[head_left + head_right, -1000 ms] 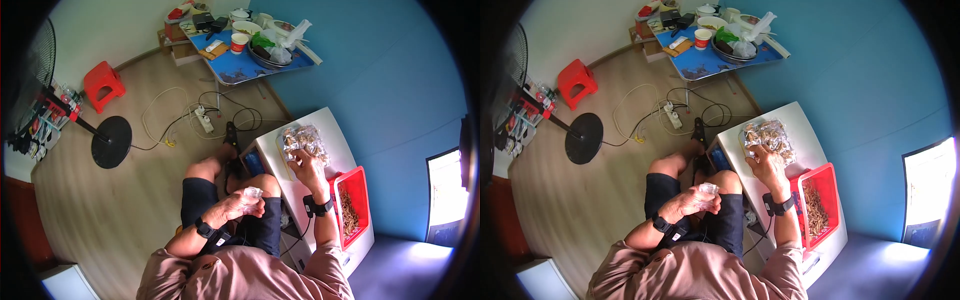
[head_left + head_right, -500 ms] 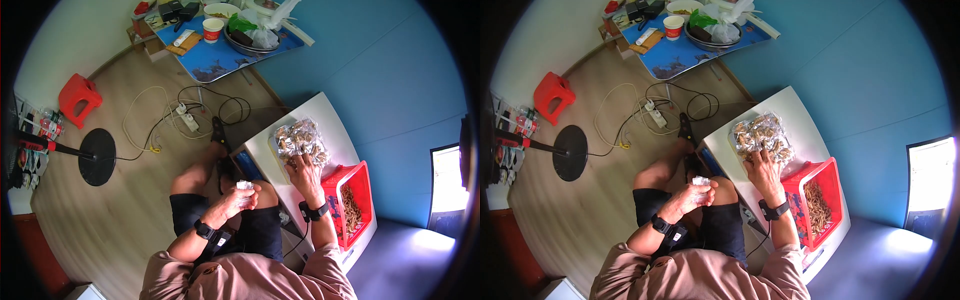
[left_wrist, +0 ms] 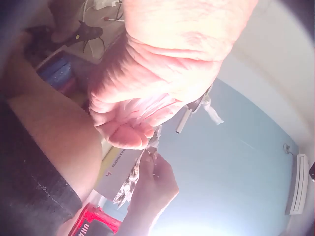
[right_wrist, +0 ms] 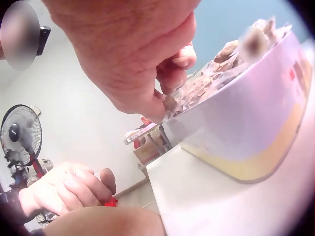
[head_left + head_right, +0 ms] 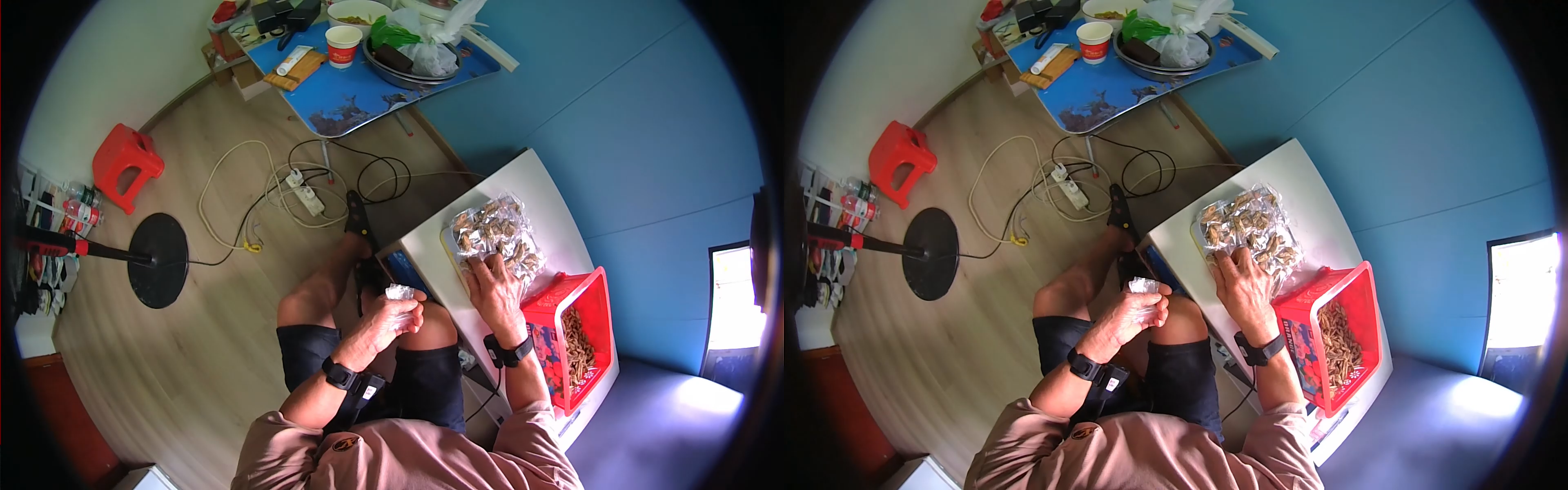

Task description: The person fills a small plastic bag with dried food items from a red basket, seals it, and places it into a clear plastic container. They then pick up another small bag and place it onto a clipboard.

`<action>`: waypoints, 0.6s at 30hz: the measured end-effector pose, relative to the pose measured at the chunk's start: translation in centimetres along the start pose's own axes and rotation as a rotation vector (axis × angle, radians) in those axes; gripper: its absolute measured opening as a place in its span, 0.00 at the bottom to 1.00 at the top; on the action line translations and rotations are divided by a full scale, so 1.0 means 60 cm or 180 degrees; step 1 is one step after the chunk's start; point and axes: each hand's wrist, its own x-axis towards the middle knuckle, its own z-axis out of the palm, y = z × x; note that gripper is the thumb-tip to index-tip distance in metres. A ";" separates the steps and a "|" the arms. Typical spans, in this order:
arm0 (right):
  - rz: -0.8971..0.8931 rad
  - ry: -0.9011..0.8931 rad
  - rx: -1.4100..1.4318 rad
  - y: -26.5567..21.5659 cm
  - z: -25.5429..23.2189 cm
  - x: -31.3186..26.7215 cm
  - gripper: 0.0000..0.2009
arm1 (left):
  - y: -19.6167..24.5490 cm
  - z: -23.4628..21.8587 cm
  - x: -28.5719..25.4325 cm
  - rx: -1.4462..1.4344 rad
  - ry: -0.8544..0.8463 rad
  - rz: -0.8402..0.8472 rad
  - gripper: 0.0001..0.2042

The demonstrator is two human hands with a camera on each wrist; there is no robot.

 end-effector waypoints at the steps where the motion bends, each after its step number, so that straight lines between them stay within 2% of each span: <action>1: -0.0097 0.0101 0.0037 0.003 0.001 -0.001 0.12 | -0.001 -0.001 0.002 0.0003 -0.0001 -0.0014 0.11; 8: -0.0113 0.0339 0.0223 -0.008 -0.019 -0.018 0.12 | -0.005 0.011 0.006 -0.0153 0.0041 -0.0159 0.11; 12: -0.0705 0.0441 0.0316 -0.021 -0.043 -0.048 0.20 | 0.008 0.046 0.000 -0.0354 0.0008 -0.0378 0.14; 15: -0.1003 0.0486 0.0509 -0.043 -0.051 -0.082 0.20 | 0.005 0.079 -0.008 -0.0329 0.0184 -0.0276 0.14; 16: -0.1123 0.0273 0.0584 -0.051 -0.061 -0.092 0.20 | 0.003 0.079 -0.013 -0.0320 0.0186 -0.0263 0.14; 18: -0.1272 0.0206 0.0643 -0.060 -0.066 -0.116 0.21 | -0.004 0.069 -0.020 0.0072 -0.0083 -0.0270 0.14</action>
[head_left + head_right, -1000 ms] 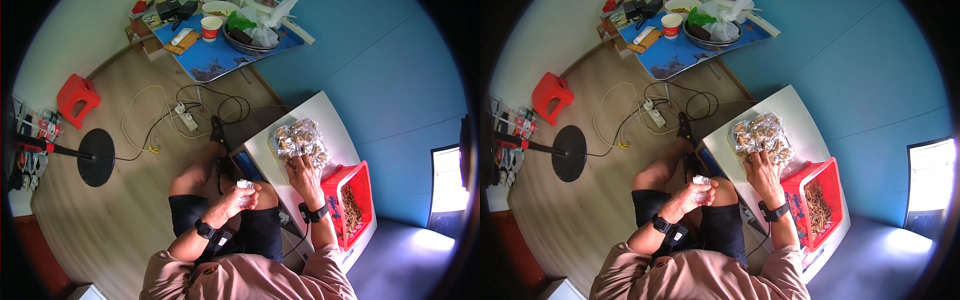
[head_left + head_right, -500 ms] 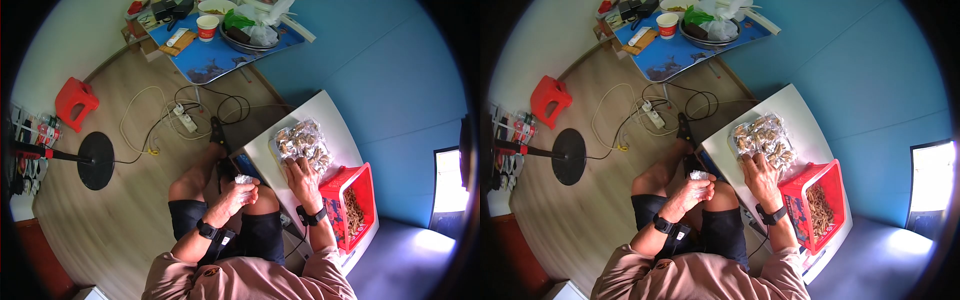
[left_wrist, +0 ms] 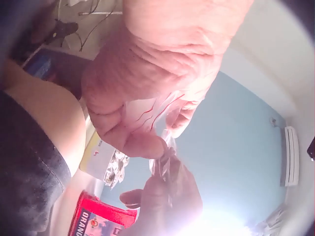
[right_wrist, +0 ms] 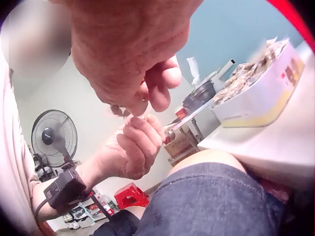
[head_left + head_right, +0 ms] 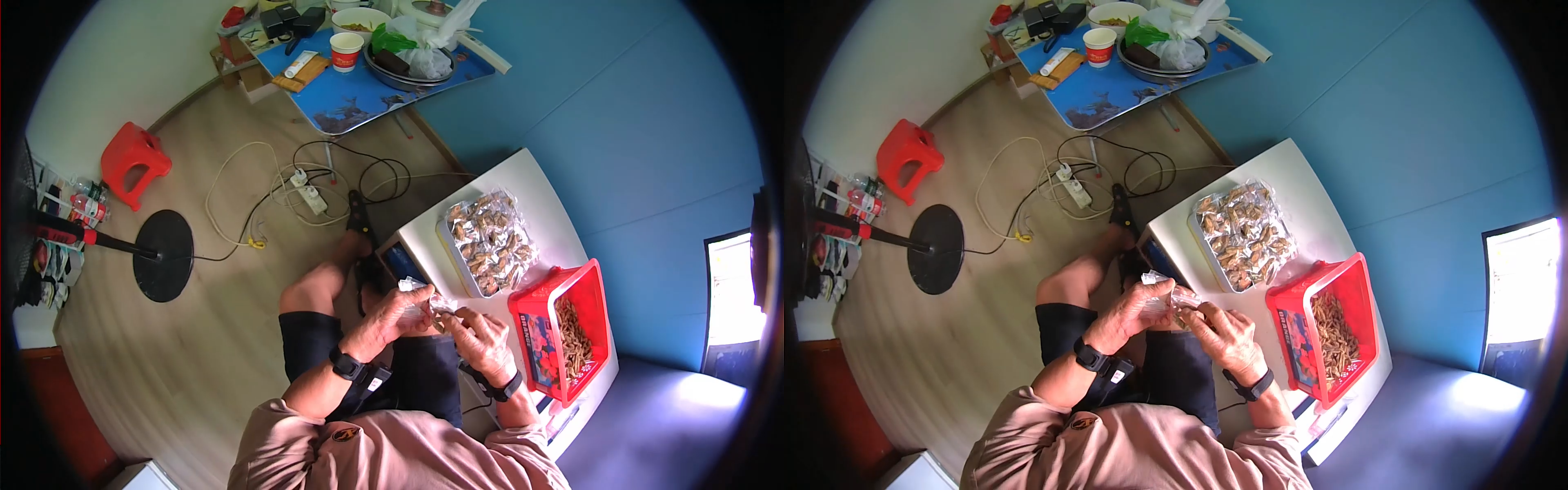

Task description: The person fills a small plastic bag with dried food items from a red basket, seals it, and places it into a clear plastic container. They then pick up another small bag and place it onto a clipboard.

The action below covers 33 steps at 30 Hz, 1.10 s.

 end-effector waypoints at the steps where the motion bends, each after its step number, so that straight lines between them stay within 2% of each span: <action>1: -0.0046 0.0008 0.0041 -0.007 0.003 -0.012 0.22 | -0.007 -0.001 -0.003 0.0147 0.0011 0.0003 0.14; 2: -0.0066 0.0028 0.0056 -0.015 0.000 -0.020 0.22 | -0.009 -0.006 -0.013 0.0160 0.0027 0.0027 0.14; 4: -0.0052 0.0022 0.0081 -0.033 -0.008 -0.030 0.22 | 0.002 -0.003 -0.046 0.1319 -0.0332 0.0221 0.16; 5: -0.0086 0.0036 0.0155 -0.042 -0.011 -0.035 0.21 | -0.003 0.006 -0.068 0.1389 0.0024 0.0289 0.16; 8: -0.0489 0.0173 0.0341 -0.065 -0.012 -0.045 0.20 | -0.006 0.020 -0.121 0.1603 0.0296 0.0267 0.16; 15: -0.0932 0.0159 0.0391 -0.122 -0.001 -0.079 0.21 | -0.037 0.017 -0.220 0.2515 0.0191 0.0326 0.15; 18: -0.0823 0.0009 0.0598 -0.145 0.002 -0.084 0.21 | -0.052 0.014 -0.260 0.2773 0.0348 0.0519 0.14; 20: -0.0628 0.0193 0.0837 -0.166 0.006 -0.080 0.24 | -0.067 0.007 -0.282 0.2935 0.0638 0.0820 0.13; 22: -0.0394 0.0397 0.1079 -0.185 0.001 -0.070 0.24 | -0.074 0.011 -0.314 0.3384 0.0875 0.1589 0.14; 24: -0.0122 0.0624 0.1412 -0.200 0.012 -0.060 0.17 | -0.076 0.014 -0.333 0.3892 0.0969 0.2473 0.14; 26: 0.0700 0.0145 0.2190 -0.229 0.003 -0.048 0.10 | -0.086 0.009 -0.349 0.3925 0.1301 0.2660 0.15; 28: 0.1135 -0.0040 0.2968 -0.239 0.033 -0.040 0.08 | -0.092 0.009 -0.362 0.3893 0.1399 0.2492 0.13; 30: 0.1704 -0.0612 0.3896 -0.252 0.047 -0.027 0.11 | -0.104 0.018 -0.364 0.2944 0.1505 0.2550 0.11; 31: 0.1660 -0.0553 0.4094 -0.257 0.062 -0.022 0.15 | -0.108 0.010 -0.363 0.2697 0.1438 0.2500 0.08; 33: 0.1745 -0.0652 0.4119 -0.260 0.069 -0.011 0.16 | -0.117 0.001 -0.359 0.2543 0.1463 0.2488 0.07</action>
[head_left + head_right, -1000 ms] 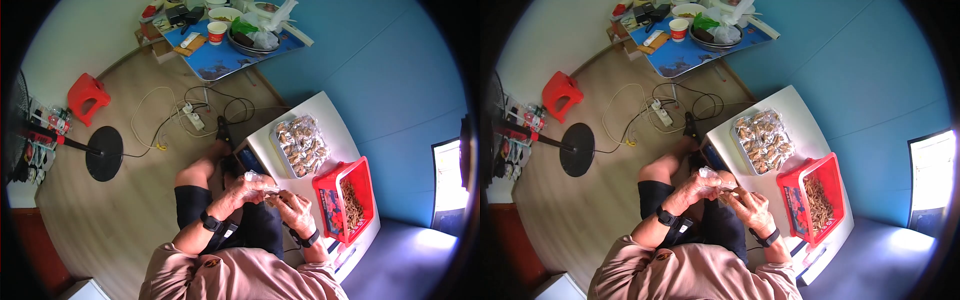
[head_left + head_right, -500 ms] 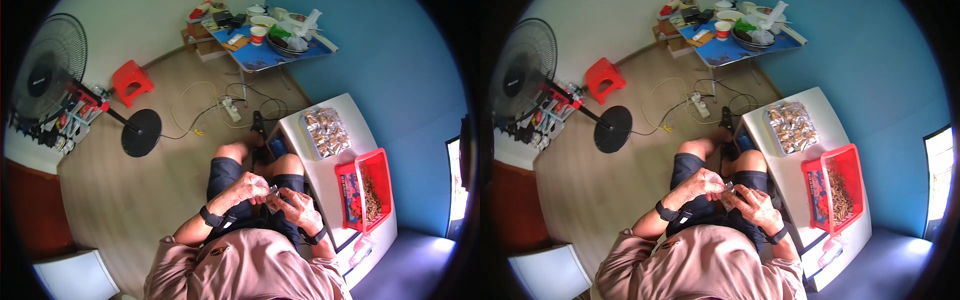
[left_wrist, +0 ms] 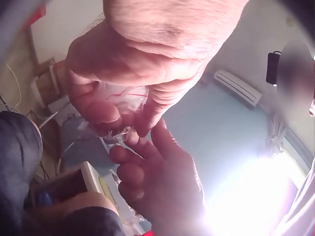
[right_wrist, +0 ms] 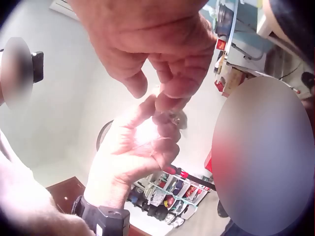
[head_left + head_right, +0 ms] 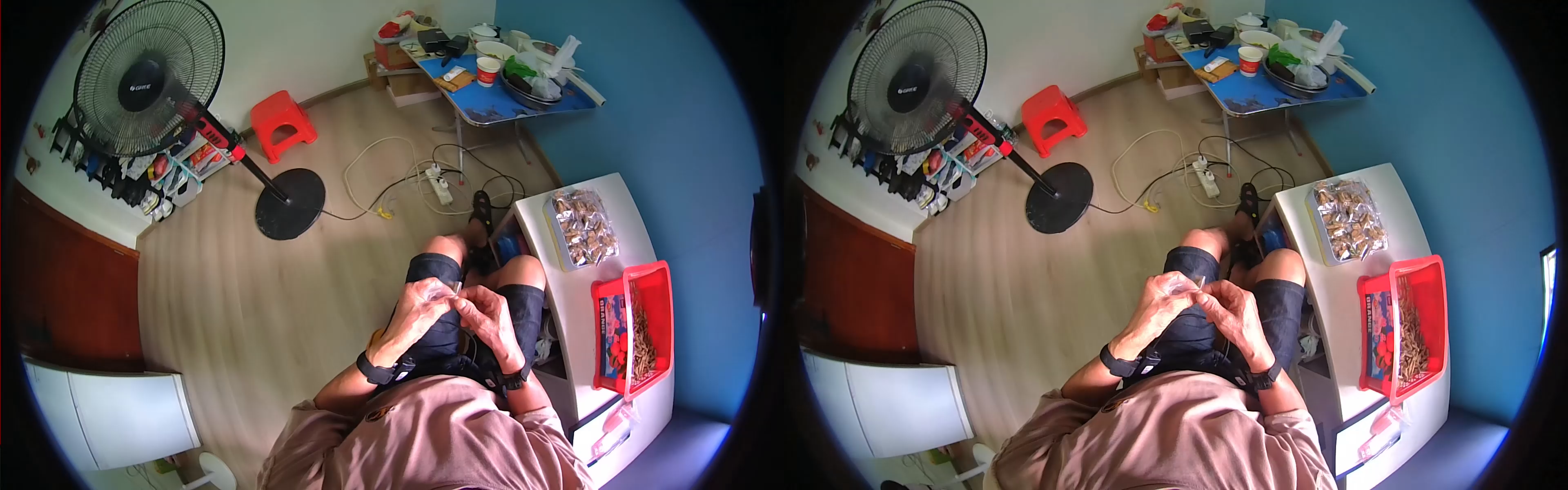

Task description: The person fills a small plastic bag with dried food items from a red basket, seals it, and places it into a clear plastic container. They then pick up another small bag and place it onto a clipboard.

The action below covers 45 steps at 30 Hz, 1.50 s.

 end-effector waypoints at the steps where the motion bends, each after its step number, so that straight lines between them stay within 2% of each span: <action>1: 0.0129 -0.0073 0.0011 0.000 0.002 0.004 0.16 | -0.002 0.001 -0.001 -0.0137 0.0101 -0.0069 0.06; 5: 0.0238 -0.0132 0.0055 0.003 0.009 0.009 0.16 | -0.004 0.008 -0.012 -0.0101 0.0127 -0.0195 0.05; 8: 0.0315 -0.0058 0.0042 -0.004 0.012 0.005 0.13 | -0.017 0.010 -0.015 -0.0426 0.0071 -0.0053 0.06; 10: 0.0335 -0.0037 0.0078 0.001 0.012 0.004 0.12 | -0.005 0.012 -0.019 -0.0168 0.0307 -0.0518 0.08; 13: 0.0348 -0.0081 0.0028 0.002 0.013 0.002 0.13 | -0.023 0.004 -0.021 -0.0611 0.0275 -0.0665 0.08; 14: 0.0378 -0.0024 0.0051 0.003 0.017 0.001 0.13 | -0.026 0.002 -0.023 -0.0556 0.0267 -0.0533 0.08; 16: 0.0336 0.0004 -0.0093 0.011 0.015 0.002 0.12 | -0.032 0.006 -0.022 -0.0628 0.0335 -0.0650 0.08; 19: 0.0051 0.0040 -0.0311 0.023 0.016 0.006 0.10 | -0.060 0.003 -0.019 -0.0847 0.0379 -0.0546 0.08; 23: -0.0102 0.0263 -0.0892 0.016 0.020 0.010 0.10 | -0.036 0.005 -0.014 -0.0674 0.0754 -0.0530 0.08; 25: -0.0453 0.0359 -0.1386 0.020 0.019 0.013 0.09 | -0.047 0.005 -0.010 -0.0285 0.0839 -0.0376 0.06; 26: -0.0957 0.0429 -0.1952 0.011 0.019 0.011 0.06 | -0.061 0.005 -0.004 0.0083 0.0930 -0.0051 0.05; 27: -0.1159 0.0428 -0.1946 0.001 0.027 0.008 0.04 | -0.078 0.008 0.003 0.0452 0.1002 0.0259 0.04; 28: -0.1309 0.0378 -0.2029 0.000 0.028 0.009 0.04 | -0.091 0.011 0.007 0.0581 0.1083 0.0384 0.06; 29: -0.1459 0.0348 -0.2113 0.001 0.027 0.011 0.04 | -0.108 0.013 0.013 0.1134 0.1165 0.0493 0.06; 31: -0.1488 0.0382 -0.2227 0.003 0.024 0.011 0.03 | -0.120 0.018 0.022 0.1674 0.1005 0.0275 0.07; 32: -0.1499 0.0416 -0.2326 0.006 0.022 0.009 0.03 | -0.127 0.023 0.023 0.1665 0.1007 0.0274 0.07; 34: -0.1453 0.0407 -0.2324 0.010 0.017 0.006 0.03 | -0.126 0.028 0.021 0.1540 0.0857 0.0627 0.06; 35: -0.1406 0.0408 -0.2319 0.012 0.014 0.004 0.04 | -0.125 0.027 0.022 0.1538 0.0856 0.0623 0.06; 36: -0.1399 0.0411 -0.2321 0.016 0.010 0.002 0.04 | -0.121 0.025 0.023 0.1361 0.0609 0.0634 0.05; 37: -0.1148 0.0489 -0.1893 0.020 0.004 0.001 0.05 | -0.116 0.024 0.025 0.1183 0.0361 0.0643 0.05; 38: -0.0897 0.0565 -0.1465 0.025 -0.004 -0.001 0.06 | -0.113 0.023 0.025 0.1179 0.0354 0.0639 0.05; 39: -0.0424 0.0427 -0.0587 0.033 -0.015 -0.005 0.09 | -0.090 0.025 0.020 0.0640 0.0191 0.0380 0.05; 40: -0.0497 0.0551 -0.0516 0.046 -0.027 0.000 0.12 | -0.075 0.028 0.020 0.0102 0.0029 0.0122 0.05; 41: -0.0571 0.0673 -0.0444 0.060 -0.038 0.006 0.14 | -0.070 0.033 0.024 0.0102 0.0022 0.0124 0.05; 43: -0.0385 0.0691 -0.0013 0.053 -0.046 0.007 0.15 | -0.062 0.043 0.031 -0.0610 -0.0372 -0.0083 0.08; 45: -0.0131 0.0399 -0.0025 0.049 -0.066 0.001 0.15 | -0.049 0.057 0.039 -0.0640 -0.0504 -0.0139 0.10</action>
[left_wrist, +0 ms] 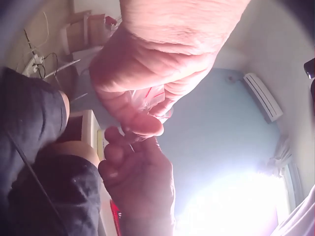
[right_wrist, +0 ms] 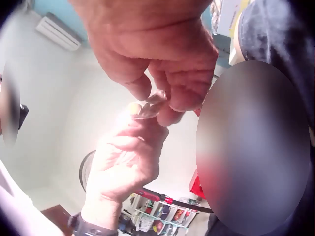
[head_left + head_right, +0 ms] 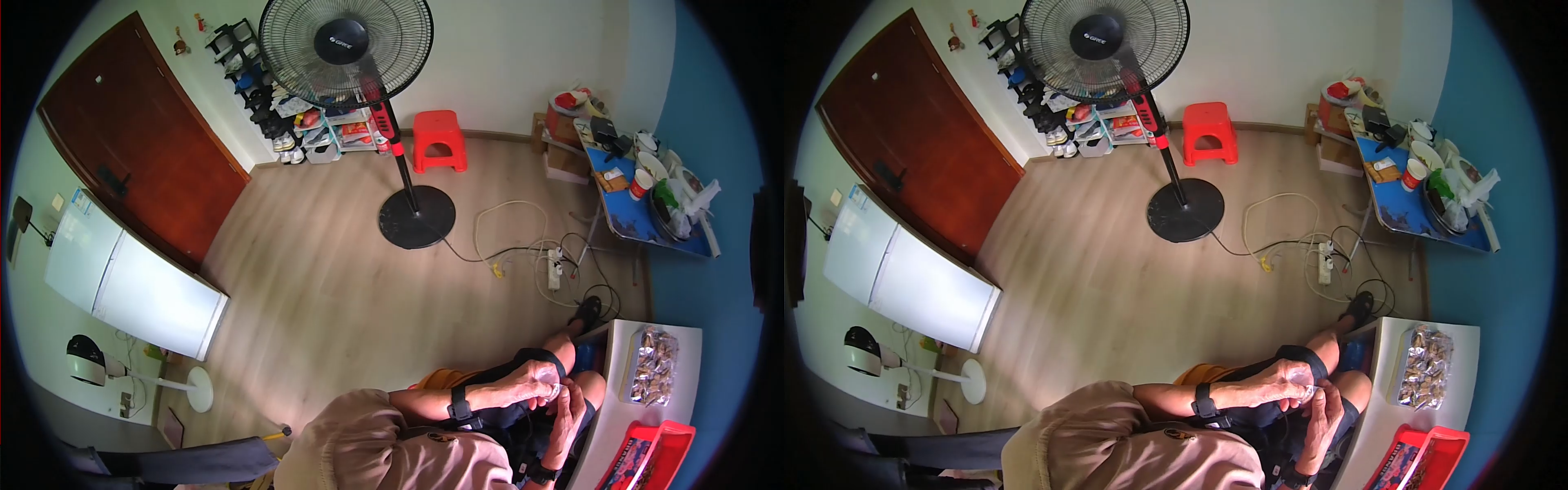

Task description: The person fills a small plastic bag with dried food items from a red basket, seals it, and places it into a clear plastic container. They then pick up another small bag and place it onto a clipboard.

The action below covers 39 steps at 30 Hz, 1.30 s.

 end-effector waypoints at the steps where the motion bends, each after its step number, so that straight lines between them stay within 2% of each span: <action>1: -0.0007 0.0005 -0.0010 0.008 -0.008 -0.002 0.15 | 0.006 0.009 0.005 -0.0154 -0.0145 -0.0012 0.09; 3: -0.0055 0.0128 0.0679 0.019 -0.019 -0.008 0.14 | 0.014 0.018 0.019 -0.0385 -0.0484 -0.0014 0.07; 4: -0.0011 0.0415 0.0817 0.011 -0.020 -0.012 0.12 | 0.018 0.024 0.023 -0.0393 -0.0503 -0.0019 0.07; 6: -0.0139 0.0501 0.1093 0.018 -0.044 -0.013 0.11 | 0.030 0.044 0.032 -0.0769 -0.0427 -0.0258 0.03; 8: -0.0177 0.0447 0.1673 0.022 -0.071 -0.018 0.09 | 0.030 0.060 0.048 -0.0948 -0.0474 -0.0321 0.03; 10: -0.0290 0.0605 0.1690 0.026 -0.089 -0.022 0.08 | 0.019 0.076 0.071 -0.1313 -0.0856 -0.0709 0.02; 11: -0.0289 0.0615 0.1680 0.027 -0.098 -0.027 0.08 | 0.011 0.087 0.079 -0.1554 -0.1019 -0.0618 0.02; 12: -0.0261 0.0881 0.1620 0.018 -0.107 -0.035 0.08 | 0.006 0.100 0.092 -0.1788 -0.1122 -0.0976 0.01; 13: -0.0230 0.1145 0.1560 0.011 -0.116 -0.042 0.07 | -0.007 0.107 0.096 -0.1186 -0.1394 -0.0193 0.02; 16: -0.0568 0.1310 0.1528 0.027 -0.178 -0.057 0.10 | -0.037 0.156 0.137 -0.0972 -0.1549 0.0282 0.05; 17: -0.0583 0.1715 0.0956 0.047 -0.221 -0.062 0.12 | -0.046 0.177 0.151 -0.0898 -0.1546 0.0403 0.07; 18: -0.0551 0.1593 0.0851 0.048 -0.264 -0.075 0.12 | -0.050 0.198 0.167 -0.1053 -0.1634 0.0182 0.07; 20: -0.0906 0.2376 -0.2104 -0.089 -0.186 -0.098 0.10 | -0.057 0.248 0.206 -0.1502 -0.1725 -0.0674 0.06; 21: -0.0372 0.2559 -0.0891 -0.096 -0.201 -0.105 0.10 | -0.061 0.273 0.223 -0.1582 -0.1702 -0.0988 0.06; 22: -0.0592 0.2859 0.0090 -0.148 -0.167 -0.094 0.09 | -0.027 0.291 0.220 -0.1502 -0.1616 -0.1205 0.06; 23: -0.1041 0.2787 -0.1214 -0.158 -0.184 -0.099 0.09 | 0.009 0.308 0.216 -0.1430 -0.1526 -0.1423 0.06; 24: -0.1469 0.2615 -0.2519 -0.163 -0.201 -0.105 0.09 | 0.011 0.327 0.225 -0.1405 -0.1502 -0.1487 0.07; 25: -0.0956 0.2958 -0.2138 -0.163 -0.211 -0.114 0.09 | 0.017 0.339 0.230 -0.1341 -0.1573 -0.1541 0.06; 26: -0.0882 0.3182 -0.1876 -0.169 -0.222 -0.115 0.09 | 0.024 0.351 0.235 -0.1276 -0.1646 -0.1592 0.05; 28: -0.0340 0.3192 -0.1293 -0.182 -0.263 -0.127 0.09 | 0.001 0.378 0.249 -0.1361 -0.1968 -0.1331 0.02; 29: -0.0413 0.3718 -0.1152 -0.184 -0.261 -0.117 0.10 | 0.000 0.379 0.251 -0.1374 -0.2125 -0.1182 0.06; 30: -0.0508 0.3361 -0.2347 -0.184 -0.288 -0.130 0.09 | 0.001 0.379 0.252 -0.1392 -0.2279 -0.1032 0.09; 32: -0.0781 0.3540 -0.2036 -0.177 -0.324 -0.130 0.08 | -0.005 0.402 0.264 -0.1694 -0.2297 -0.0442 0.14; 33: -0.0977 0.3248 -0.2934 -0.153 -0.384 -0.146 0.08 | -0.016 0.422 0.277 -0.1711 -0.2318 -0.0443 0.14; 34: -0.0965 0.3255 -0.2962 -0.159 -0.390 -0.145 0.08 | -0.034 0.453 0.295 -0.1925 -0.2240 -0.0648 0.10; 36: -0.0375 0.3607 -0.1205 -0.177 -0.392 -0.137 0.08 | -0.039 0.494 0.316 -0.2290 -0.1965 -0.1226 0.04; 37: -0.0925 0.3107 -0.2464 -0.146 -0.442 -0.159 0.10 | -0.027 0.505 0.319 -0.2455 -0.1735 -0.1584 0.05; 38: -0.0916 0.3113 -0.2489 -0.124 -0.501 -0.178 0.10 | -0.039 0.514 0.326 -0.2475 -0.1751 -0.1592 0.05; 39: -0.1306 0.2715 -0.3616 -0.108 -0.556 -0.191 0.10 | -0.060 0.526 0.336 -0.2239 -0.1824 -0.1214 0.05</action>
